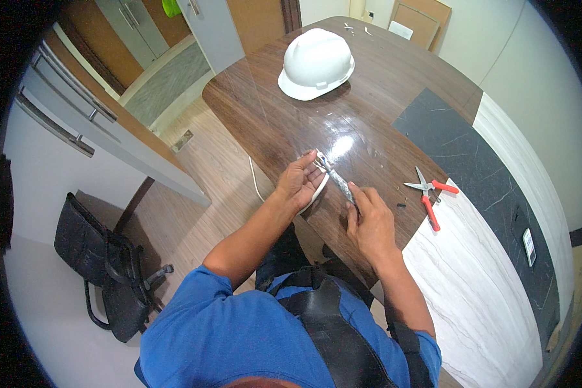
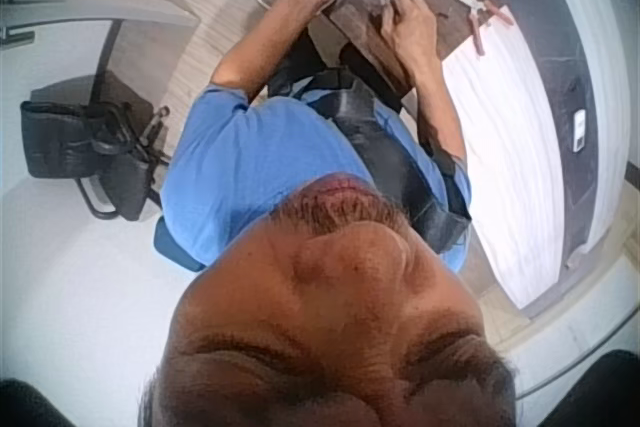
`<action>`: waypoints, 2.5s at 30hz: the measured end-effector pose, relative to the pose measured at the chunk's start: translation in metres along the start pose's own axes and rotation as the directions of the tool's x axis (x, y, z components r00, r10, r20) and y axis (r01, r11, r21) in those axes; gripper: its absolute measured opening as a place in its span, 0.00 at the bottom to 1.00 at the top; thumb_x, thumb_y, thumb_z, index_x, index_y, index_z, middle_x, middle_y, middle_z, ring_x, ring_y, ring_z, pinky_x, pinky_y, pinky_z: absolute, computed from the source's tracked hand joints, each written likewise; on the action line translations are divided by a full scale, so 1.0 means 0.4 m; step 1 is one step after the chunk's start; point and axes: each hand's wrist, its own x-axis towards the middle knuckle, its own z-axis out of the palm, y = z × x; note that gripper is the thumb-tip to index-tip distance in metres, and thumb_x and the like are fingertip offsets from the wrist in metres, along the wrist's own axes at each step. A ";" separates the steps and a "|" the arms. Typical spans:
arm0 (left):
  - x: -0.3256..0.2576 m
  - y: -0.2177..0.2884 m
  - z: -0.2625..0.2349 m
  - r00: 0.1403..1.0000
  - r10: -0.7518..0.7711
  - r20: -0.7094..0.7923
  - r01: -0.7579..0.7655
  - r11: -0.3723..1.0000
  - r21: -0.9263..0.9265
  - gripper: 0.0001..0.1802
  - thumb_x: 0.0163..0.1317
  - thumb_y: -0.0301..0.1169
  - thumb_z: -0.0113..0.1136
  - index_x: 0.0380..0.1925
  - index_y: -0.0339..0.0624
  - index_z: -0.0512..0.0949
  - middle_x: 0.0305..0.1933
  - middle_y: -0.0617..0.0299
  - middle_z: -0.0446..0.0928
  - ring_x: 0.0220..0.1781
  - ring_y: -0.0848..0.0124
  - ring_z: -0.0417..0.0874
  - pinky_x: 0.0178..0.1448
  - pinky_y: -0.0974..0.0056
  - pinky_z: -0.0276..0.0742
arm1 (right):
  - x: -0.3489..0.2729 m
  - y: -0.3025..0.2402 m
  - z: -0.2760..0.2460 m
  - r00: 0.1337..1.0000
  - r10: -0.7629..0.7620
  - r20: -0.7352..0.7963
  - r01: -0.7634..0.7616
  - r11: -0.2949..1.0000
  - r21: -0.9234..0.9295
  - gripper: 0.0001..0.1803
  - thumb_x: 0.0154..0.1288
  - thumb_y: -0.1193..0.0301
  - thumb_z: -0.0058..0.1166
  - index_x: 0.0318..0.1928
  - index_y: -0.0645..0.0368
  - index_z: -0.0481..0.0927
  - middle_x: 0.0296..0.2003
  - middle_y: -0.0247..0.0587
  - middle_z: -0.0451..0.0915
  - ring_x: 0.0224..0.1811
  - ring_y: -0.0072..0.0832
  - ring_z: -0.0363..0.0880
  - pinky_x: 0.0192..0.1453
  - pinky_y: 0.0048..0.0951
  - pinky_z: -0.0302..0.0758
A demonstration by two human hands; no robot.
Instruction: The person strips the insulation from a white electrical cord and secures the exposed wires into the terminals of a plug using a screwdriver. They then attach the plug housing to complete the assembly.
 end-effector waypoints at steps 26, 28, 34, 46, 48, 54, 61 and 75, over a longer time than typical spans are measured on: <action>0.007 -0.010 0.005 1.000 -0.008 -0.027 0.010 0.997 0.071 0.08 0.66 0.28 0.63 0.44 0.43 0.76 0.45 0.56 0.78 0.48 0.64 0.82 0.56 0.57 0.83 | 0.019 -0.015 -0.022 0.995 -0.086 0.050 0.095 0.965 -0.244 0.24 0.58 0.79 0.59 0.58 0.62 0.79 0.43 0.48 0.78 0.44 0.44 0.80 0.46 0.42 0.79; 0.001 -0.008 0.010 1.000 -0.003 -0.022 0.005 0.996 0.086 0.08 0.67 0.28 0.63 0.44 0.44 0.76 0.45 0.57 0.78 0.48 0.65 0.81 0.56 0.57 0.83 | 0.019 -0.021 -0.029 0.993 -0.088 0.074 0.105 0.954 -0.282 0.27 0.55 0.79 0.61 0.59 0.62 0.79 0.44 0.48 0.78 0.45 0.44 0.80 0.47 0.42 0.79; -0.014 -0.006 0.024 1.000 -0.015 -0.018 0.017 0.994 0.105 0.08 0.67 0.29 0.63 0.44 0.46 0.76 0.42 0.59 0.79 0.48 0.66 0.81 0.57 0.59 0.82 | 0.015 -0.025 -0.034 0.992 -0.092 0.090 0.116 0.939 -0.325 0.33 0.47 0.79 0.65 0.59 0.61 0.79 0.47 0.47 0.78 0.48 0.44 0.79 0.48 0.41 0.79; -0.015 -0.020 0.027 1.000 0.007 0.007 -0.008 0.990 0.144 0.08 0.67 0.28 0.64 0.42 0.49 0.75 0.40 0.65 0.77 0.43 0.70 0.80 0.57 0.59 0.78 | 0.005 -0.048 -0.030 0.985 -0.173 0.018 0.165 0.897 -0.411 0.27 0.48 0.81 0.59 0.54 0.62 0.82 0.48 0.44 0.81 0.43 0.41 0.78 0.47 0.39 0.79; -0.016 -0.023 0.026 1.000 0.003 -0.028 0.002 0.987 0.161 0.08 0.67 0.28 0.64 0.43 0.49 0.74 0.40 0.65 0.77 0.43 0.70 0.80 0.56 0.59 0.78 | 0.003 -0.048 -0.028 0.986 -0.168 0.016 0.160 0.901 -0.403 0.25 0.49 0.81 0.58 0.53 0.63 0.83 0.47 0.46 0.82 0.43 0.43 0.79 0.47 0.40 0.79; -0.017 -0.037 0.030 0.999 0.005 -0.050 0.006 0.976 0.218 0.12 0.67 0.27 0.64 0.48 0.46 0.74 0.43 0.64 0.78 0.43 0.70 0.80 0.56 0.59 0.78 | 0.011 -0.063 -0.035 0.993 0.090 0.075 -0.074 0.978 -0.196 0.17 0.60 0.78 0.58 0.51 0.64 0.83 0.43 0.53 0.81 0.46 0.52 0.81 0.47 0.43 0.79; -0.006 -0.048 0.014 0.998 0.047 -0.029 -0.039 0.972 0.232 0.19 0.66 0.27 0.65 0.56 0.42 0.72 0.46 0.63 0.78 0.46 0.70 0.80 0.57 0.58 0.77 | -0.005 -0.079 -0.024 0.998 0.051 -0.028 -0.055 0.984 -0.171 0.14 0.57 0.80 0.61 0.46 0.65 0.80 0.40 0.52 0.78 0.45 0.51 0.81 0.46 0.45 0.78; -0.029 -0.041 0.023 0.999 0.050 -0.011 -0.046 0.967 0.250 0.21 0.66 0.26 0.65 0.57 0.42 0.71 0.48 0.63 0.78 0.47 0.70 0.80 0.59 0.59 0.76 | -0.032 -0.019 0.020 0.979 -0.195 -0.059 0.166 0.932 -0.321 0.19 0.59 0.78 0.60 0.52 0.66 0.80 0.39 0.52 0.81 0.39 0.47 0.82 0.43 0.42 0.79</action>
